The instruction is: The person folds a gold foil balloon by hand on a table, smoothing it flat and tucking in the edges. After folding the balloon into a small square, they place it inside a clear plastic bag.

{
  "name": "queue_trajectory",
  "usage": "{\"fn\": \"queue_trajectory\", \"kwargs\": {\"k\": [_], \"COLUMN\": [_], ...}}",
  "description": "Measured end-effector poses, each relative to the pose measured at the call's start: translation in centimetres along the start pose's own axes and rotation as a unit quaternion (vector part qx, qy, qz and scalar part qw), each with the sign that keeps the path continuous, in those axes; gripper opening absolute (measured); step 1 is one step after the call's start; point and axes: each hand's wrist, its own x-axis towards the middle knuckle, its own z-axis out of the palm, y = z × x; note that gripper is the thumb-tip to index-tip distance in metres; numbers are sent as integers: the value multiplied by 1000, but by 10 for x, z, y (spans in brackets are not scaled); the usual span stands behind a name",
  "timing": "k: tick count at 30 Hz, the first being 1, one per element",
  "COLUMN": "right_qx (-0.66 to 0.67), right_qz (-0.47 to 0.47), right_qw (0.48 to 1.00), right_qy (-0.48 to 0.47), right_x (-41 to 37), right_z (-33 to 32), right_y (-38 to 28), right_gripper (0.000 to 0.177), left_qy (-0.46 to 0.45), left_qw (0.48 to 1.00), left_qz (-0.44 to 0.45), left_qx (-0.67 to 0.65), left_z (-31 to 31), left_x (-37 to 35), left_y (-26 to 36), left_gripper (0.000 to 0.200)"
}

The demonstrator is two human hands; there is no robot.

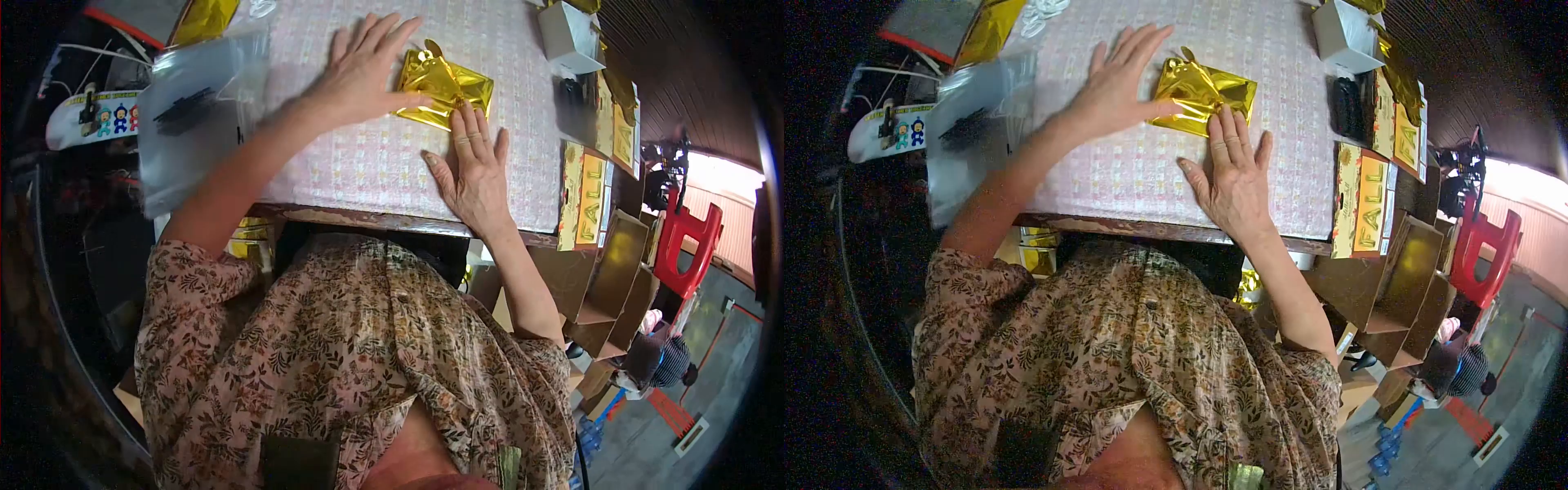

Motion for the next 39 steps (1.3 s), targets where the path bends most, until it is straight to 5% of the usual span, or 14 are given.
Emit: {"fn": "queue_trajectory", "kwargs": {"k": [3, 5, 9, 12, 14, 17, 21, 23, 27, 29, 36, 39], "right_qx": [6, 5, 3, 9, 10, 16, 1, -14, -46, -28, -15, -6], "right_qz": [-2, -3, -3, -4, -5, -4, -4, -9, -25, -31, -24, -20], "right_qw": [1000, 1000, 1000, 1000, 1000, 1000, 1000, 1000, 998, 998, 1000, 1000], "right_qy": [2, 3, 6, 12, 11, 15, 15, 10, 31, 45, 5, 4], "right_x": [-1, 0, 0, -1, 0, -1, 0, 2, 18, 23, 18, 17], "right_z": [0, 1, 1, 2, 2, 3, 0, -4, -11, -9, 6, 7], "right_y": [1, 1, 1, 2, 2, 1, 0, 0, -3, -2, 3, 5], "right_gripper": [77, 77, 77, 76, 76, 75, 76, 76, 75, 75, 73, 73], "left_qy": [-16, -43, 50, 3, -166, -211, -196, 17, 24, -160, -113, -85], "left_qw": [993, 992, 975, 972, 975, 974, 977, 988, 992, 987, 992, 995], "left_qz": [50, 69, 212, 201, 30, -25, -19, 130, 114, 5, 14, -16], "left_qx": [-110, -96, -44, -118, -145, -85, -78, -85, -51, 1, -56, -48], "left_z": [-7, -11, 31, 23, 12, -5, 24, 40, 38, 36, 27, 22], "left_x": [37, 52, 61, 66, 79, 81, 71, 55, 56, 68, 58, 45], "left_y": [0, 8, -17, -12, -1, 19, 4, -4, 1, 2, -4, -14], "left_gripper": [83, 47, 49, 46, 43, 45, 46, 47, 44, 56, 46, 57]}}
